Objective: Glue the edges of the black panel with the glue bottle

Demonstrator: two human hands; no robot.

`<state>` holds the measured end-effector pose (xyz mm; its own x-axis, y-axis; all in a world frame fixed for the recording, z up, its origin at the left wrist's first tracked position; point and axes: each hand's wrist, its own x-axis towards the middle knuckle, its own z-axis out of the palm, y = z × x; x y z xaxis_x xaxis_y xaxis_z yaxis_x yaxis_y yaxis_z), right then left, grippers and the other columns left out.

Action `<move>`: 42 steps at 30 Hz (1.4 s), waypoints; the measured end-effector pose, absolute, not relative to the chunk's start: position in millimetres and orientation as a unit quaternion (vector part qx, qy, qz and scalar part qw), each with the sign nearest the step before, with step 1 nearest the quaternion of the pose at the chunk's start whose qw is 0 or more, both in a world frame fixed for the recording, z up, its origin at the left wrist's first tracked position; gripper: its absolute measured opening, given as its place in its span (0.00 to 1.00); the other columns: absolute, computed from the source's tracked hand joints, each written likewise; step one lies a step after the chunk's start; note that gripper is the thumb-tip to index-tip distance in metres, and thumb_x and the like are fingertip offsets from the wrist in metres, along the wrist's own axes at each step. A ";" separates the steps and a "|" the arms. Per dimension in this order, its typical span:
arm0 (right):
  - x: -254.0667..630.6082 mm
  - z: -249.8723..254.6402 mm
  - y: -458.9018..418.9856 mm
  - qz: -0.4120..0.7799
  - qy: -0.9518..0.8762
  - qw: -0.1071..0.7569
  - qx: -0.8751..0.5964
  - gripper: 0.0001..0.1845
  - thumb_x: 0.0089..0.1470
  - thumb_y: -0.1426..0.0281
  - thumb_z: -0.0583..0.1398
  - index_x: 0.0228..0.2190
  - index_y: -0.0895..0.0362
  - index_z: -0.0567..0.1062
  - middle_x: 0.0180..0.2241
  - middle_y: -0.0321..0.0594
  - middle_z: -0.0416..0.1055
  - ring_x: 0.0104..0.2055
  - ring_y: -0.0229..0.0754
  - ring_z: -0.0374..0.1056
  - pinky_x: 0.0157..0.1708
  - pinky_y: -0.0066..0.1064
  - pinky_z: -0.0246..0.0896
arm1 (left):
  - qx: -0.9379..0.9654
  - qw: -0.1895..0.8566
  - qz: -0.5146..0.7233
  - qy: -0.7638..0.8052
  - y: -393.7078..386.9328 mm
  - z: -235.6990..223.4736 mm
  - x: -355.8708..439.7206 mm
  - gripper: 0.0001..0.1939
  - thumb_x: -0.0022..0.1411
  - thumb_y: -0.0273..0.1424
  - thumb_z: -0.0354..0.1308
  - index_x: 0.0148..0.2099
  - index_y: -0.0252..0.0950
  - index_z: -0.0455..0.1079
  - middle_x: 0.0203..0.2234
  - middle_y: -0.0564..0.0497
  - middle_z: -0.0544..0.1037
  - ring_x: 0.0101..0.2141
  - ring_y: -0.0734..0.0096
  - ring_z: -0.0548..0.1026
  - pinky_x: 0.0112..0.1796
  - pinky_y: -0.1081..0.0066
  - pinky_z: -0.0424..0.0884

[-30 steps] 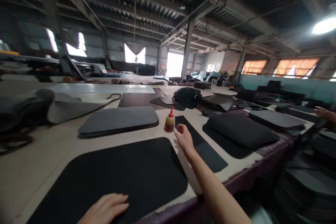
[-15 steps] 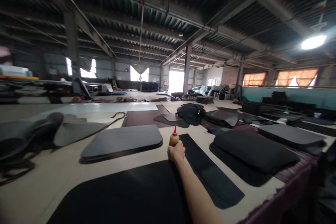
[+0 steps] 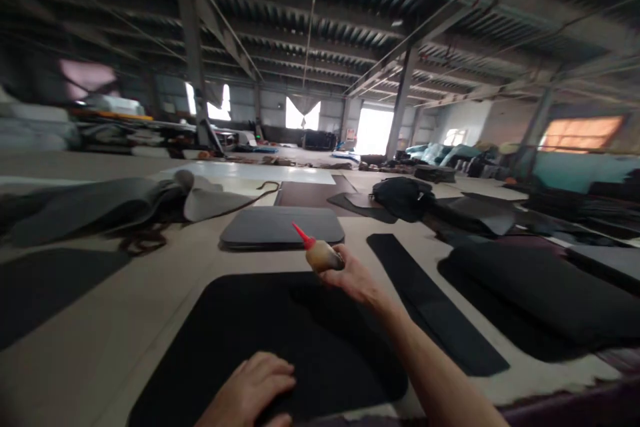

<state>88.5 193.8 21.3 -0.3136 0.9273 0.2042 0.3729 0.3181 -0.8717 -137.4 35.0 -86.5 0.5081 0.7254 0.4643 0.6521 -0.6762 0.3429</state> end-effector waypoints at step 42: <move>20.2 32.2 92.6 0.355 -0.848 0.272 -0.286 0.33 0.47 0.53 0.71 0.50 0.50 0.68 0.37 0.38 0.74 0.35 0.46 0.71 0.30 0.31 0.68 | 0.835 0.100 0.284 0.461 11.9 -56.9 -123.7 0.18 0.63 0.38 0.65 0.51 0.34 0.74 0.48 0.47 0.78 0.52 0.60 0.74 0.58 0.62 0.65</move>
<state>20.2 92.6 32.2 -0.6884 0.6778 0.2583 0.2915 0.5846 -0.7571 -123.7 11.9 -56.9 0.4139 0.8260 0.3825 0.7124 -0.5556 0.4287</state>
